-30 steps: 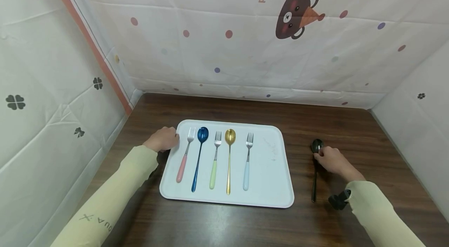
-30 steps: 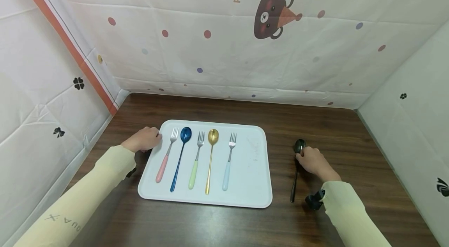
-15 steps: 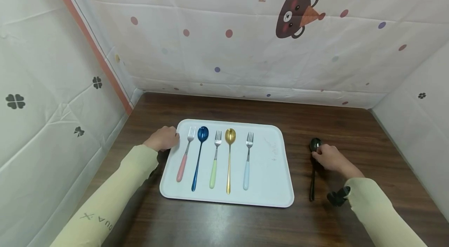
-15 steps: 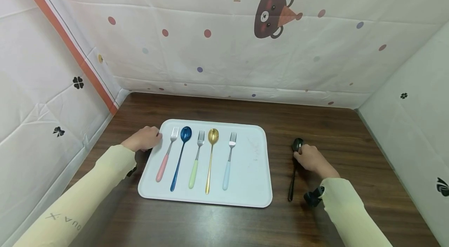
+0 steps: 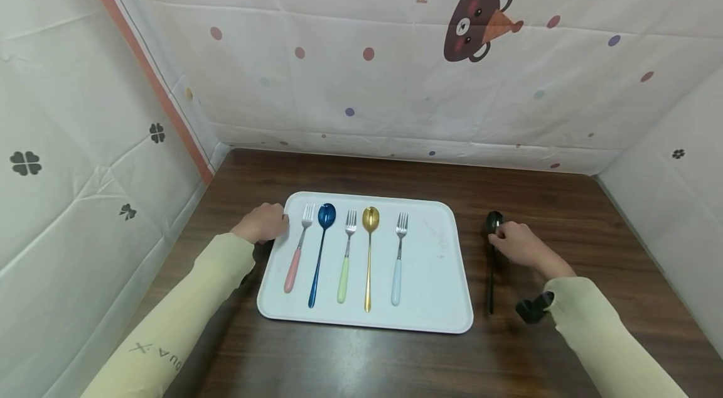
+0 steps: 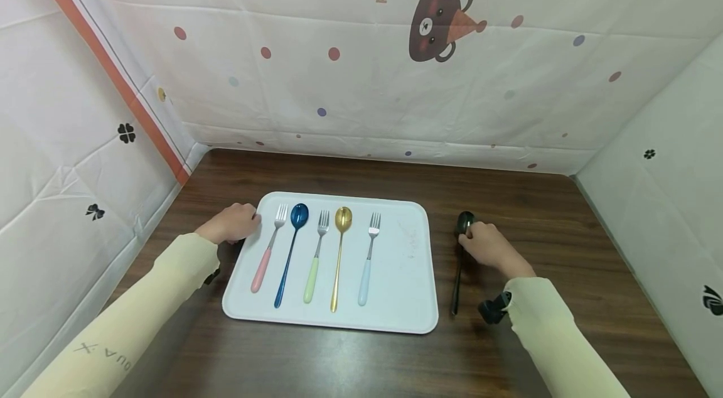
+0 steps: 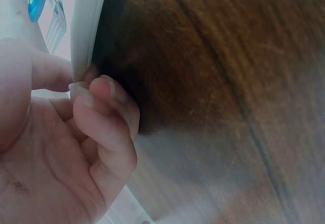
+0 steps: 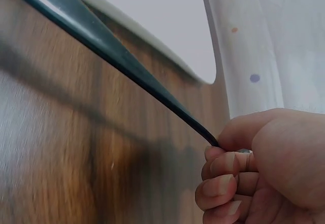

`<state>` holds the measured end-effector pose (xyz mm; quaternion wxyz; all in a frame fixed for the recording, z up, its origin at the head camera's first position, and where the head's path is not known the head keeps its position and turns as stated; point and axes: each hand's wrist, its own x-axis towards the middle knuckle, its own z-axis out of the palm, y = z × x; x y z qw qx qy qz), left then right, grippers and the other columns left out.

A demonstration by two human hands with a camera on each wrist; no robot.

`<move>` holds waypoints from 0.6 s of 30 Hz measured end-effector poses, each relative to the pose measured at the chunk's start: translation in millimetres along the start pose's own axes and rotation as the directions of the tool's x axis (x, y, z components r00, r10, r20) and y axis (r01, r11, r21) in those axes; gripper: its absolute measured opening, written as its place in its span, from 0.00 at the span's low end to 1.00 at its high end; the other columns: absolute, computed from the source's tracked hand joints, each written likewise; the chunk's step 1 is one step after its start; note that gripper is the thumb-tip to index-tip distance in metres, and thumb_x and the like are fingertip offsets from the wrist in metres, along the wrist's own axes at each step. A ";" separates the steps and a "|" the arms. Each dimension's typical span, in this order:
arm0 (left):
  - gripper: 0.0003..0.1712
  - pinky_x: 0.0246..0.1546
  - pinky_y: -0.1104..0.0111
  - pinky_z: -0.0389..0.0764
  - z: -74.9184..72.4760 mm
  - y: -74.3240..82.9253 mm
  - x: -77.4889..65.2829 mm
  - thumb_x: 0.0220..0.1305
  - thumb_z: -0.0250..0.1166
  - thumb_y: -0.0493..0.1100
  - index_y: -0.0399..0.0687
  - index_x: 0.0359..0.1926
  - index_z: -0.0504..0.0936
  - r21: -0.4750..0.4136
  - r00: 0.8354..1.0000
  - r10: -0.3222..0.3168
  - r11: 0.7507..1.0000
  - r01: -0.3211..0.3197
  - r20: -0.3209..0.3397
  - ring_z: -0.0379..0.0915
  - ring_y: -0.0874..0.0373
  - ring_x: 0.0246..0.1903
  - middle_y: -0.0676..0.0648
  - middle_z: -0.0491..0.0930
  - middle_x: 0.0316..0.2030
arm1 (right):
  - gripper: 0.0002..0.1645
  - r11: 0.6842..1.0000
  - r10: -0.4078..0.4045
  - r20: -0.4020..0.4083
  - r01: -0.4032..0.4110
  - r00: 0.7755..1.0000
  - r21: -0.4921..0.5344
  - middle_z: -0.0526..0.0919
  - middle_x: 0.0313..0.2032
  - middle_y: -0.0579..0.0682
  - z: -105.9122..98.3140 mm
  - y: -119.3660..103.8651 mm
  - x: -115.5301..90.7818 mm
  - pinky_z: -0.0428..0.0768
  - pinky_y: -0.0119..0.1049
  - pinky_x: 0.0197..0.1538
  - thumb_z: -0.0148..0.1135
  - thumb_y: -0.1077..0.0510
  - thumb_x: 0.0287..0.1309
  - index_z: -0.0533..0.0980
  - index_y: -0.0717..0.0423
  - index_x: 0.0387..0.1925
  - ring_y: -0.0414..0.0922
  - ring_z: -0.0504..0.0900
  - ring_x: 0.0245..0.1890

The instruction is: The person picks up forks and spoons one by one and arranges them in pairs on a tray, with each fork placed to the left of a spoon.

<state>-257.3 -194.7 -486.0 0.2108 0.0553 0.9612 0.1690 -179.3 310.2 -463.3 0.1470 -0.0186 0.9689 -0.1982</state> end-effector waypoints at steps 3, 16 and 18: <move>0.24 0.29 0.61 0.79 0.1 0.0 0.6 0.72 0.47 0.47 0.32 0.55 0.74 -0.001 1.000 -0.001 1.000 0.001 0.005 0.76 0.49 0.32 0.36 0.79 0.42 | 0.19 1.000 -0.007 -0.002 0.007 1.000 0.005 0.66 0.15 0.45 -0.1 -6.6 2.2 0.66 0.35 0.23 0.47 0.56 0.69 0.67 0.55 0.19 0.41 0.67 0.17; 0.24 0.29 0.61 0.80 1.0 -1.5 2.4 0.72 0.46 0.47 0.32 0.55 0.73 0.006 1.000 0.000 1.000 0.000 -0.003 0.76 0.49 0.32 0.35 0.79 0.44 | 0.18 0.999 -0.013 0.005 0.013 1.000 0.033 0.69 0.16 0.47 4.7 -31.8 13.4 0.67 0.35 0.23 0.48 0.55 0.70 0.71 0.59 0.25 0.42 0.70 0.17; 0.24 0.29 0.61 0.79 1.5 -2.5 3.6 0.72 0.47 0.47 0.32 0.55 0.73 0.009 1.000 -0.002 1.000 0.002 0.001 0.76 0.50 0.32 0.35 0.79 0.43 | 0.17 0.999 -0.014 0.010 0.013 1.000 0.036 0.70 0.16 0.47 6.0 -35.4 15.7 0.67 0.35 0.23 0.48 0.55 0.70 0.71 0.59 0.25 0.42 0.71 0.18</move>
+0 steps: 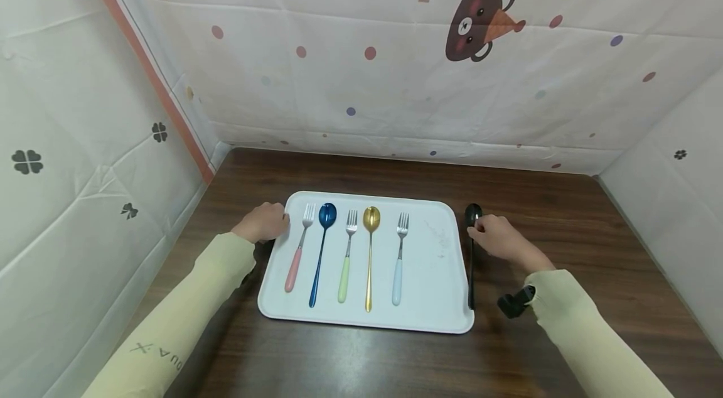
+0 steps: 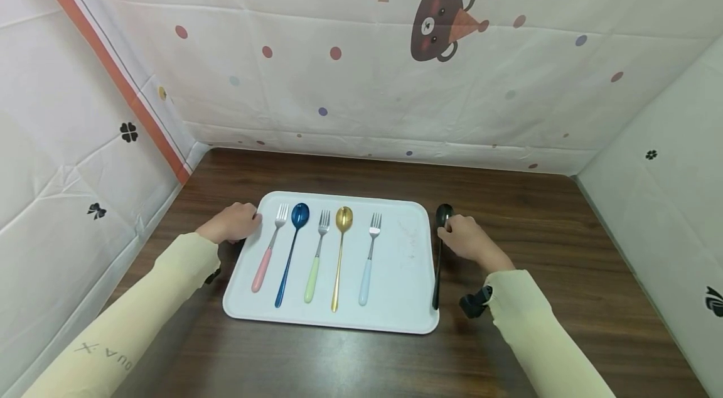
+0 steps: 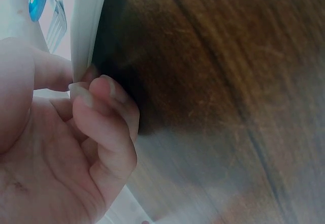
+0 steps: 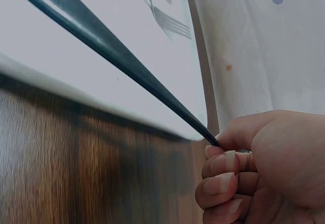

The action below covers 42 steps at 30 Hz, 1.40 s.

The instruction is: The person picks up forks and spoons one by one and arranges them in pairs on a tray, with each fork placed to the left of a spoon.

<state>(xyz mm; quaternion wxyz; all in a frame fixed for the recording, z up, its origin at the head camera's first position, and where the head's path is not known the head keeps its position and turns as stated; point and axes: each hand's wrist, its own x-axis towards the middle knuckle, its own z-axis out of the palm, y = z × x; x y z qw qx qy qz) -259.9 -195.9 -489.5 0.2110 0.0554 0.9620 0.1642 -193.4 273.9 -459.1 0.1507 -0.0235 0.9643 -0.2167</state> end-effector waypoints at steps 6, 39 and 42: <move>0.24 0.27 0.63 0.78 -0.2 -0.6 0.4 0.72 0.46 0.48 0.33 0.54 0.74 0.008 1.000 0.000 1.000 0.000 0.001 0.76 0.50 0.30 0.37 0.79 0.40 | 0.16 0.999 -0.015 0.007 0.015 1.000 0.032 0.70 0.15 0.47 6.3 -11.2 6.4 0.67 0.35 0.23 0.48 0.56 0.70 0.72 0.60 0.27 0.42 0.71 0.17; 0.24 0.28 0.62 0.79 1.1 0.4 -3.1 0.72 0.47 0.49 0.34 0.56 0.74 -0.008 1.000 0.001 1.000 -0.001 -0.030 0.76 0.50 0.31 0.36 0.79 0.43 | 0.14 0.999 -0.035 -0.002 0.035 0.999 0.007 0.73 0.24 0.51 43.4 -49.9 32.3 0.69 0.33 0.28 0.52 0.56 0.67 0.78 0.60 0.32 0.44 0.72 0.25; 0.24 0.27 0.63 0.78 1.6 0.7 -3.2 0.72 0.47 0.48 0.33 0.55 0.74 -0.007 0.999 0.002 1.000 -0.002 -0.033 0.76 0.50 0.30 0.36 0.79 0.41 | 0.14 1.000 -0.027 -0.006 0.027 1.000 0.010 0.73 0.23 0.51 44.0 -51.1 32.3 0.69 0.32 0.28 0.52 0.56 0.67 0.78 0.59 0.31 0.44 0.72 0.25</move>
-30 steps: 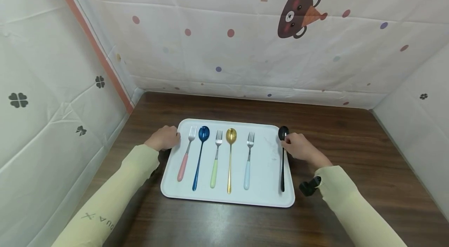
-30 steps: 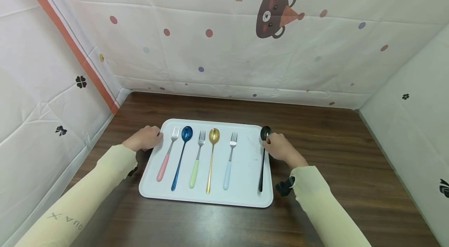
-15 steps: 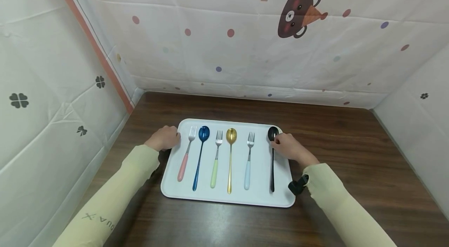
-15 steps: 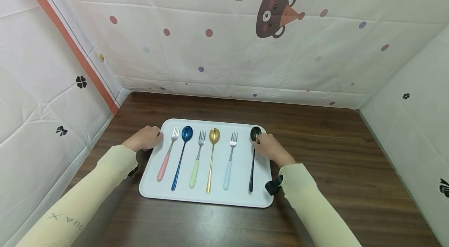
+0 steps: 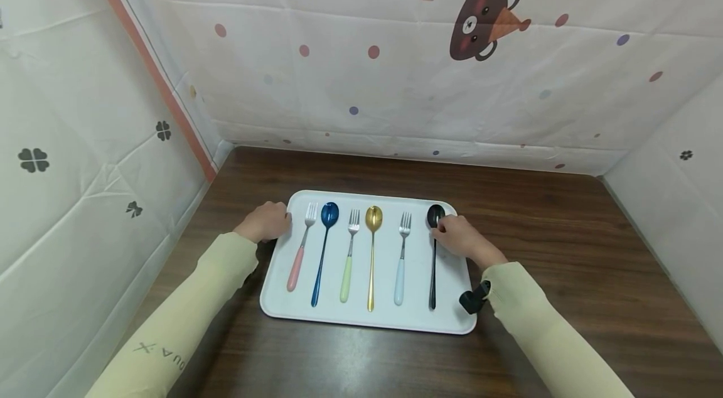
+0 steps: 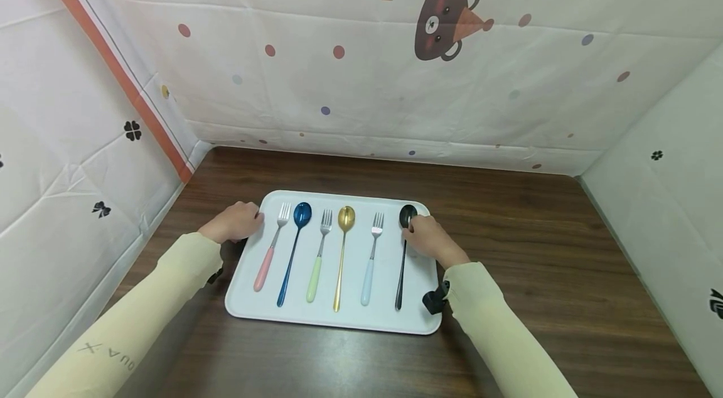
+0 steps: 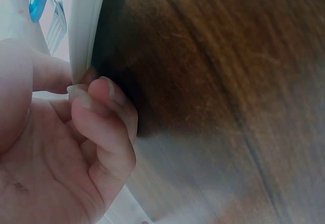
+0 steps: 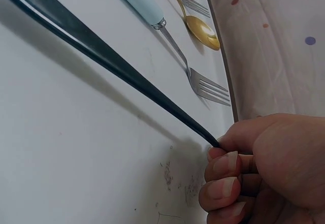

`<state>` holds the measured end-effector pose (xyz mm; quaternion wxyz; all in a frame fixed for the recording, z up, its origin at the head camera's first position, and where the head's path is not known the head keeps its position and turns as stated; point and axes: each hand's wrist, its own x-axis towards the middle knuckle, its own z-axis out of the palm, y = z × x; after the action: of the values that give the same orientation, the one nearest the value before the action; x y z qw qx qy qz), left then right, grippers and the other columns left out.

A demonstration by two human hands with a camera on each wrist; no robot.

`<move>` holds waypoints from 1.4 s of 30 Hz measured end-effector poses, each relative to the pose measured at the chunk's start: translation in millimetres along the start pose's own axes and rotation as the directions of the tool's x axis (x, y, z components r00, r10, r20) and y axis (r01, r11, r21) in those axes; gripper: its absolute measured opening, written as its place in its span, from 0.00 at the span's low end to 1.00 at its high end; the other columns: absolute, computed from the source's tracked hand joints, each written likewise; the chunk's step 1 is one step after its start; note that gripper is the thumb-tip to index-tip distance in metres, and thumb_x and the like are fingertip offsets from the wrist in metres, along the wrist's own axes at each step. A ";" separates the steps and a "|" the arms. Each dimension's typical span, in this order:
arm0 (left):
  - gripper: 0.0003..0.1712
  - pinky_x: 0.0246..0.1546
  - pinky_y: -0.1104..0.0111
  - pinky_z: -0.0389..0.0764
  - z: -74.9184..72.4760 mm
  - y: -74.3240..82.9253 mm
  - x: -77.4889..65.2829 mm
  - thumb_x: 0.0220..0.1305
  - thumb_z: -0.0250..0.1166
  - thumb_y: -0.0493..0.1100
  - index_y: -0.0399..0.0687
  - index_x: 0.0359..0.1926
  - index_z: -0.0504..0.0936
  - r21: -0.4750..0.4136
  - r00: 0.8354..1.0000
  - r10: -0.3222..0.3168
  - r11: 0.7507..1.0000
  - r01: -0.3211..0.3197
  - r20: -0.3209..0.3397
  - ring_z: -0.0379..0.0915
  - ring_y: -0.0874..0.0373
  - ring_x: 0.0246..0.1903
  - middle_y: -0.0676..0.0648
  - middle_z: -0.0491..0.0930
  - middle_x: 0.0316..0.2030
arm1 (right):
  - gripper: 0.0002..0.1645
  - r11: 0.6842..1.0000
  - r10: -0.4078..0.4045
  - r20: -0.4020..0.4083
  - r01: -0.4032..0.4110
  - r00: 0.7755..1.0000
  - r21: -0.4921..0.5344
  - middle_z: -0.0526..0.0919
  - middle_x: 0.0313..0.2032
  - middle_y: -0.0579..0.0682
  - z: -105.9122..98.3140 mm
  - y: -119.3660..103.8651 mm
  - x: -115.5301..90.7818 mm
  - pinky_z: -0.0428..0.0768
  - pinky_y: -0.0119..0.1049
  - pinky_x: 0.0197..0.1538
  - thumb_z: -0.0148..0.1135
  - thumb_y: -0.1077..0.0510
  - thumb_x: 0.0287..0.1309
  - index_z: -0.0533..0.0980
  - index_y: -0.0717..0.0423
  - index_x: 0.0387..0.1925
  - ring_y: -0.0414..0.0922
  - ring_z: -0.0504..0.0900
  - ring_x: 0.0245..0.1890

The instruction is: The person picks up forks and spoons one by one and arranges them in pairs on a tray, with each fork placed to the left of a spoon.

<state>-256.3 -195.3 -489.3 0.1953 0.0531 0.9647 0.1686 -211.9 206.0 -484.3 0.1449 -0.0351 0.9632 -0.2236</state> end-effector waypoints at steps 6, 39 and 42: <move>0.23 0.25 0.64 0.76 0.8 0.6 -0.5 0.72 0.47 0.49 0.33 0.54 0.74 0.006 1.000 0.000 1.000 0.000 -0.004 0.75 0.50 0.28 0.37 0.79 0.39 | 0.14 1.000 0.002 0.005 -0.002 1.000 0.000 0.72 0.21 0.49 1.9 0.2 -0.2 0.68 0.32 0.27 0.52 0.56 0.67 0.76 0.58 0.28 0.43 0.72 0.24; 0.24 0.26 0.64 0.77 0.5 3.1 -2.1 0.72 0.48 0.49 0.34 0.54 0.75 0.004 1.000 -0.019 1.000 0.019 0.011 0.75 0.50 0.29 0.38 0.79 0.38 | 0.14 1.000 0.010 0.003 -0.010 1.000 0.001 0.72 0.21 0.50 8.8 2.9 -1.7 0.69 0.34 0.27 0.53 0.55 0.67 0.76 0.57 0.27 0.43 0.72 0.23; 0.24 0.26 0.64 0.77 1.4 3.0 -1.7 0.72 0.48 0.49 0.34 0.54 0.75 0.010 1.000 -0.019 1.000 0.019 0.014 0.75 0.50 0.28 0.38 0.79 0.38 | 0.15 1.000 0.014 -0.006 -0.014 1.000 0.018 0.72 0.21 0.49 9.3 2.7 -2.1 0.69 0.34 0.26 0.53 0.55 0.67 0.76 0.57 0.26 0.43 0.72 0.22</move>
<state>-254.1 -192.4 -488.9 0.2034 0.0460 0.9646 0.1617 -207.2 204.8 -492.9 0.1440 -0.0263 0.9618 -0.2313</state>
